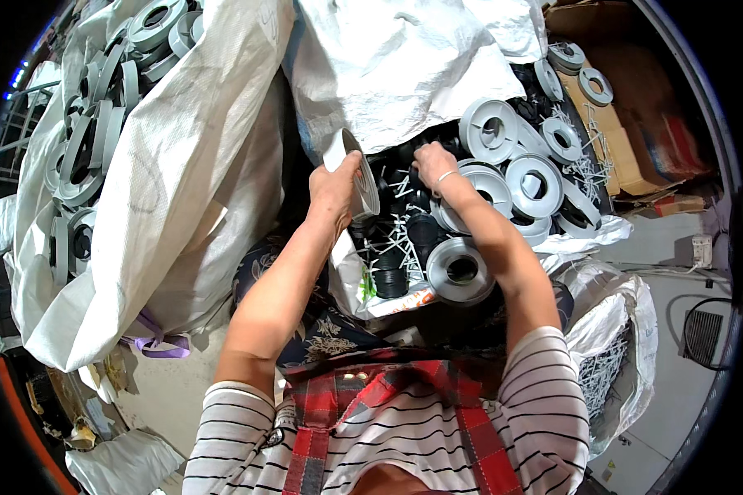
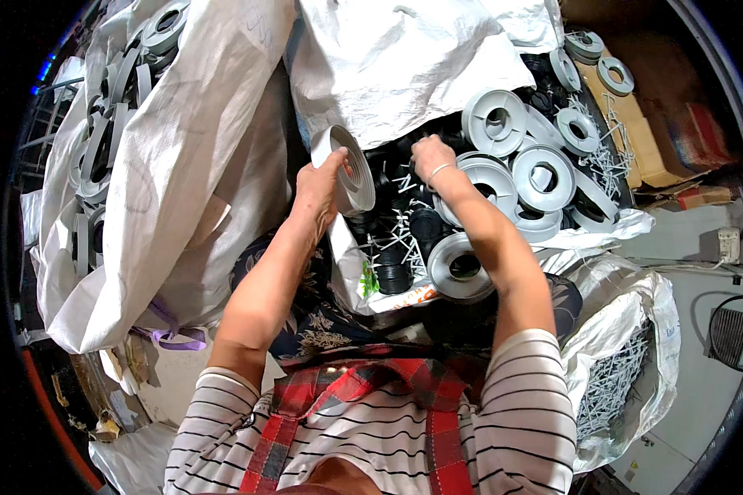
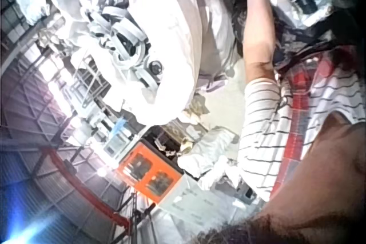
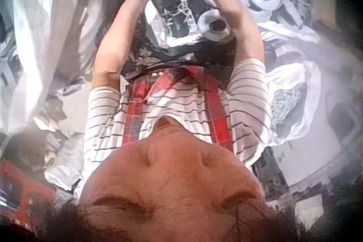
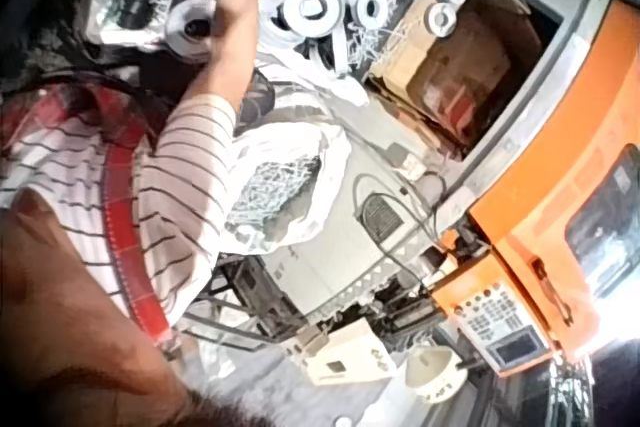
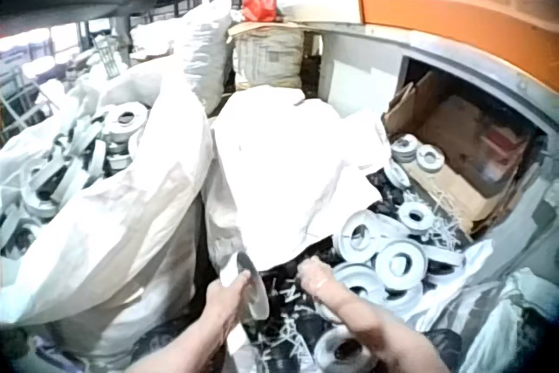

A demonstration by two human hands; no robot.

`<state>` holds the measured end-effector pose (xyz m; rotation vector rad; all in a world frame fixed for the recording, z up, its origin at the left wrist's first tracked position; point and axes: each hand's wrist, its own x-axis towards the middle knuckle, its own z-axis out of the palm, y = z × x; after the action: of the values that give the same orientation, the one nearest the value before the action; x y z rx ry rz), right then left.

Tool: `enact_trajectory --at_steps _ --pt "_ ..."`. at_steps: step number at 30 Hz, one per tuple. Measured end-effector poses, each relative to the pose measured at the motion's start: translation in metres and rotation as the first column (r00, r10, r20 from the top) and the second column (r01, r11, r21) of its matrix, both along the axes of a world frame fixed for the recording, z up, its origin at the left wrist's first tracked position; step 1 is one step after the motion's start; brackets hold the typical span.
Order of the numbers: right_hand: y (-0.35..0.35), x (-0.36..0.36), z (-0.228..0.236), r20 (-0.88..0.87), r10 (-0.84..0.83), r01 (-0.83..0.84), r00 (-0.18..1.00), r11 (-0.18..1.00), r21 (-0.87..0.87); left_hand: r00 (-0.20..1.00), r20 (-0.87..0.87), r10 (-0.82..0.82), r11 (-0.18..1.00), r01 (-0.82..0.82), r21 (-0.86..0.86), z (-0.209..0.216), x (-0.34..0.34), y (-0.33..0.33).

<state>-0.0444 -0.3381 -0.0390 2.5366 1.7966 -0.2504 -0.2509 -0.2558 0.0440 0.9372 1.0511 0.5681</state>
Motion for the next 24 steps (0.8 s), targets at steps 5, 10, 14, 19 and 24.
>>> enact_trajectory --at_steps 5,10,14,19,24 --pt "-0.051 -0.034 0.069 -0.152 0.078 -0.038 0.985 0.968 0.249 0.995 0.041 -0.087 0.995 0.089 -0.051 0.011 0.008 -0.017" --pt "-0.097 -0.058 0.106 -0.570 0.114 0.132 0.814 0.919 0.372 0.882 0.379 -0.281 0.894 0.384 -0.230 0.017 0.004 -0.036" --pt "-0.104 -0.065 0.108 -0.706 -0.017 0.374 0.708 0.858 0.353 0.833 0.377 -0.406 0.852 0.494 -0.174 0.016 0.005 -0.048" --pt "-0.110 -0.068 0.107 -0.529 -0.048 0.259 0.847 0.907 0.333 0.778 0.388 -0.493 0.793 0.586 -0.168 0.019 0.007 -0.049" --pt "-0.123 -0.061 0.101 -0.354 0.242 -0.056 0.904 0.885 0.461 0.750 0.359 -0.555 0.715 0.651 -0.253 0.026 0.005 -0.046"
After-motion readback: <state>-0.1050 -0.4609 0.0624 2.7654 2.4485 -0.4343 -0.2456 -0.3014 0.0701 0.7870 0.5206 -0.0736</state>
